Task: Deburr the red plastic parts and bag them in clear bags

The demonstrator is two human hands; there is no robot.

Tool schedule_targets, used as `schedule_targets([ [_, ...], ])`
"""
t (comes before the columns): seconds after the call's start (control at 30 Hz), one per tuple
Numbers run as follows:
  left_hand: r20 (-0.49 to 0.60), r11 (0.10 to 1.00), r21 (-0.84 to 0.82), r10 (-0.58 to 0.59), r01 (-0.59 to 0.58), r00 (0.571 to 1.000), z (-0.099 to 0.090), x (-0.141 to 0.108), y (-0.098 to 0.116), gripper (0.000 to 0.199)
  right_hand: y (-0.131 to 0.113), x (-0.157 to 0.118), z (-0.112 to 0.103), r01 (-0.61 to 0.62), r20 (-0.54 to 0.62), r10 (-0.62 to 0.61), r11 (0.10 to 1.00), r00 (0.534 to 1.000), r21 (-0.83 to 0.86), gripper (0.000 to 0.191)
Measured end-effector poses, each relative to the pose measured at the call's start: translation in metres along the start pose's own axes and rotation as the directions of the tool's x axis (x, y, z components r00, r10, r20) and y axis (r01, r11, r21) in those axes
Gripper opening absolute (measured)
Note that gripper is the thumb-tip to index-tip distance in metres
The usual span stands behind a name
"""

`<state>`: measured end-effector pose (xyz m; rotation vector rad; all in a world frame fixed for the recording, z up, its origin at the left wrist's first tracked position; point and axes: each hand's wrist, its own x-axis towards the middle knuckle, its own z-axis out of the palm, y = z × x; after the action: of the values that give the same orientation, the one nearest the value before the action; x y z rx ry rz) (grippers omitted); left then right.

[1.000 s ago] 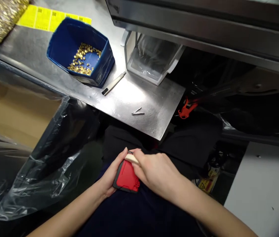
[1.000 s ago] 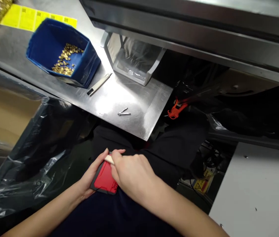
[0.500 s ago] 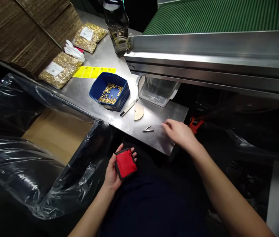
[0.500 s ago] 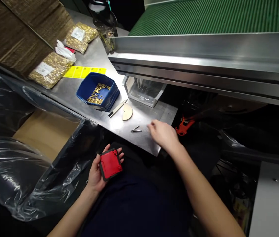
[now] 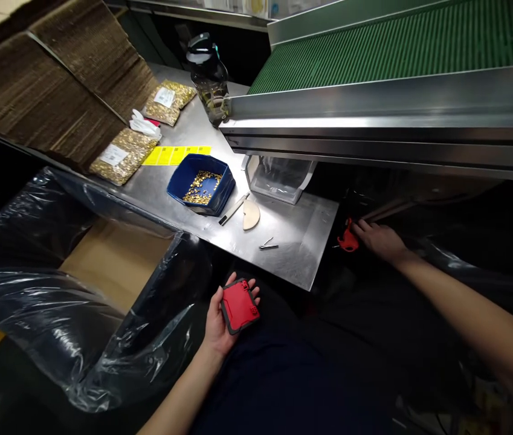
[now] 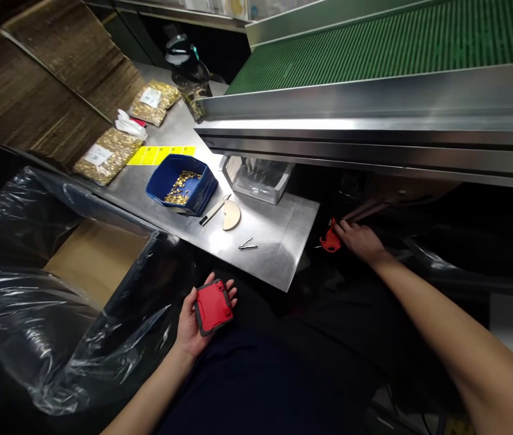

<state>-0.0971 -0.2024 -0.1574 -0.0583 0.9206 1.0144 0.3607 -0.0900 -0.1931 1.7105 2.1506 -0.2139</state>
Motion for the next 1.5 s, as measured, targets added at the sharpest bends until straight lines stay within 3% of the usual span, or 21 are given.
schedule_targets([
  [0.27, -0.035, 0.999, 0.023, 0.027, -0.026, 0.999, 0.001, 0.001, -0.001, 0.059, -0.008, 0.003, 0.009, 0.061, -0.063, -0.061, 0.998, 0.996, -0.005, 0.055],
  [0.4, -0.059, 0.992, 0.109, 0.068, -0.061, 0.996, 0.004, -0.004, 0.002, 0.061, -0.005, -0.006, -0.008, 0.161, -0.087, -0.156, 0.986, 0.984, 0.044, 0.050],
  [0.5, -0.029, 0.971, 0.230, 0.075, -0.066, 0.997, 0.006, -0.009, 0.001, 0.066, -0.015, -0.024, -0.030, 0.312, -0.065, -0.308, 0.946, 0.949, 0.087, 0.050],
  [0.6, -0.001, 0.932, 0.357, 0.061, -0.057, 0.998, 0.009, -0.011, -0.005, 0.070, -0.052, -0.051, -0.058, 0.470, 0.003, -0.479, 0.862, 0.878, 0.189, 0.043],
  [0.73, 0.013, 0.883, 0.462, 0.084, -0.081, 0.996, 0.012, -0.010, -0.014, 0.070, -0.127, -0.076, -0.090, 0.482, 0.139, -0.546, 0.812, 0.826, 0.328, 0.023],
  [0.87, 0.067, 0.831, 0.546, 0.085, -0.108, 0.994, 0.006, -0.007, -0.021, 0.075, -0.178, -0.075, -0.100, 0.356, 0.272, -0.447, 0.876, 0.852, 0.324, 0.013],
  [1.03, 0.122, 0.754, 0.646, 0.058, -0.124, 0.991, -0.001, -0.009, -0.018, 0.082, -0.194, -0.073, -0.107, 0.303, 0.317, -0.411, 0.891, 0.855, 0.338, 0.019],
  [1.1, 0.183, 0.671, 0.729, -0.004, -0.134, 0.983, 0.003, -0.012, -0.010, 0.085, -0.189, -0.075, -0.113, 0.291, 0.333, -0.399, 0.898, 0.854, 0.331, 0.020],
  [1.17, 0.269, 0.484, 0.855, -0.108, -0.186, 0.957, 0.012, -0.015, 0.000, 0.090, -0.177, -0.077, -0.121, 0.278, 0.348, -0.386, 0.906, 0.855, 0.320, 0.019],
  [1.27, 0.406, -0.023, 0.904, -0.270, -0.427, 0.873, 0.036, -0.017, 0.012, 0.105, -0.150, -0.076, -0.137, 0.252, 0.360, -0.357, 0.918, 0.862, 0.307, 0.021],
  [1.33, 0.451, -0.342, 0.734, -0.401, -0.587, 0.797, 0.055, -0.016, 0.013, 0.116, -0.139, -0.074, -0.153, 0.236, 0.358, -0.337, 0.925, 0.871, 0.297, 0.023],
  [1.37, 0.446, -0.438, 0.630, -0.472, -0.641, 0.761, 0.064, -0.014, 0.013, 0.118, -0.137, -0.073, -0.161, 0.237, 0.364, -0.336, 0.927, 0.869, 0.289, 0.023],
  [1.43, 0.415, -0.504, 0.493, -0.579, -0.709, 0.701, 0.077, -0.011, 0.014, 0.121, -0.141, -0.072, -0.177, 0.260, 0.405, -0.356, 0.926, 0.842, 0.273, 0.020],
  [1.5, 0.415, -0.443, 0.517, -0.619, -0.733, 0.667, 0.078, -0.011, 0.020, 0.120, -0.146, -0.075, -0.184, 0.270, 0.454, -0.368, 0.925, 0.811, 0.269, 0.016],
])
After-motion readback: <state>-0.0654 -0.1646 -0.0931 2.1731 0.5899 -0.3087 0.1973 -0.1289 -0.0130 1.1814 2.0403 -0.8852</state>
